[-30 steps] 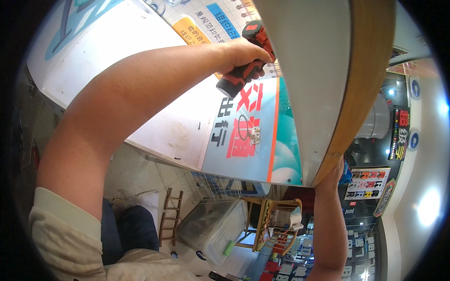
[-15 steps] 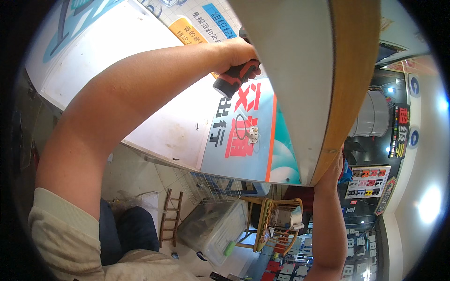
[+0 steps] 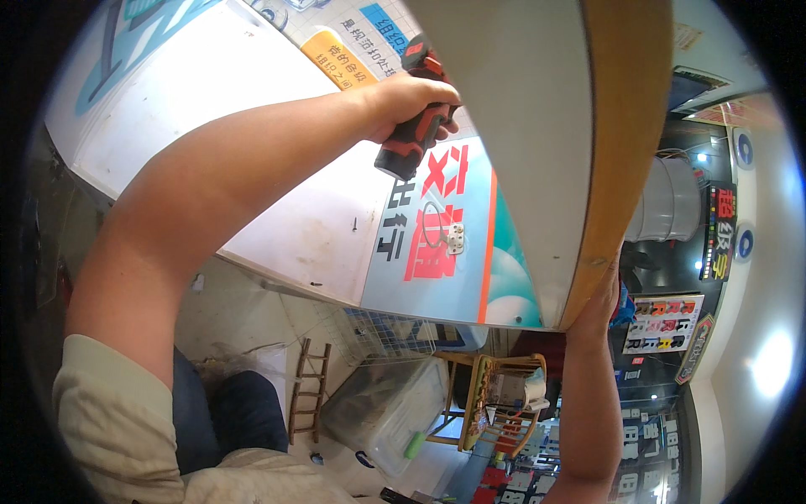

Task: The person uses a cordless drill to drive screws into a wooden board, then positions a long stick with a metal ring across the board and secures it. The person remains seated on the floor throughout the task.

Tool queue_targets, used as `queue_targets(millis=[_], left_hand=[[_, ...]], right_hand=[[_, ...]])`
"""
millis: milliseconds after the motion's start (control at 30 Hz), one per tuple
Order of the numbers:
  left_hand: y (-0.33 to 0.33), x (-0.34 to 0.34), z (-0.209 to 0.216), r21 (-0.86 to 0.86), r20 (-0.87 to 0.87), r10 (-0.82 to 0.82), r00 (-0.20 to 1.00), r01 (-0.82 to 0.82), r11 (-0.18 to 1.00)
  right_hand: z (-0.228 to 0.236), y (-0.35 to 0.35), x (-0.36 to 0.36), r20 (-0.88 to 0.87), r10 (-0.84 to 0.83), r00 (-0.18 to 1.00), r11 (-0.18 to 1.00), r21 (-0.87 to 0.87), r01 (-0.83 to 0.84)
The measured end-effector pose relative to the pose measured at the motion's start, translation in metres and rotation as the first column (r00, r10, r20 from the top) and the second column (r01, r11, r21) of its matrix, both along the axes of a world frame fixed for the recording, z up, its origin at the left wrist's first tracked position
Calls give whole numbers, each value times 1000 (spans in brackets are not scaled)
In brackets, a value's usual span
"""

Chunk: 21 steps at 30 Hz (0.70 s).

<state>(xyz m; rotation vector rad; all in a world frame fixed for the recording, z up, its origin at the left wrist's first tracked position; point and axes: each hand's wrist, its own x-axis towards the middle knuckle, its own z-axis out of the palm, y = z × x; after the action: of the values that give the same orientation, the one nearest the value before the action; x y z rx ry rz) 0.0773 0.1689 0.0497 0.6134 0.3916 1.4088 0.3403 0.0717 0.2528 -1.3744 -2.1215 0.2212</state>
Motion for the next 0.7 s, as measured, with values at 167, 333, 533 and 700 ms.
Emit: queue_targets(millis=[167,333,533,700], left_hand=[[-23,0,-23,21,-5,-22,1000,23,1000],[-59,3,-38,-49,169,-16,986,24,998],[-126,-5,-51,-257,110,53,993,-23,966],[-192,-22,-44,-437,45,29,999,-7,900]], right_hand=[[-2,2,-2,-40,1,999,1000,-6,-1],[-2,1,-4,-86,-4,996,1000,-10,4],[-1,-6,-4,-219,-46,975,999,-38,38],[-1,-27,-18,84,38,996,911,406,-69]])
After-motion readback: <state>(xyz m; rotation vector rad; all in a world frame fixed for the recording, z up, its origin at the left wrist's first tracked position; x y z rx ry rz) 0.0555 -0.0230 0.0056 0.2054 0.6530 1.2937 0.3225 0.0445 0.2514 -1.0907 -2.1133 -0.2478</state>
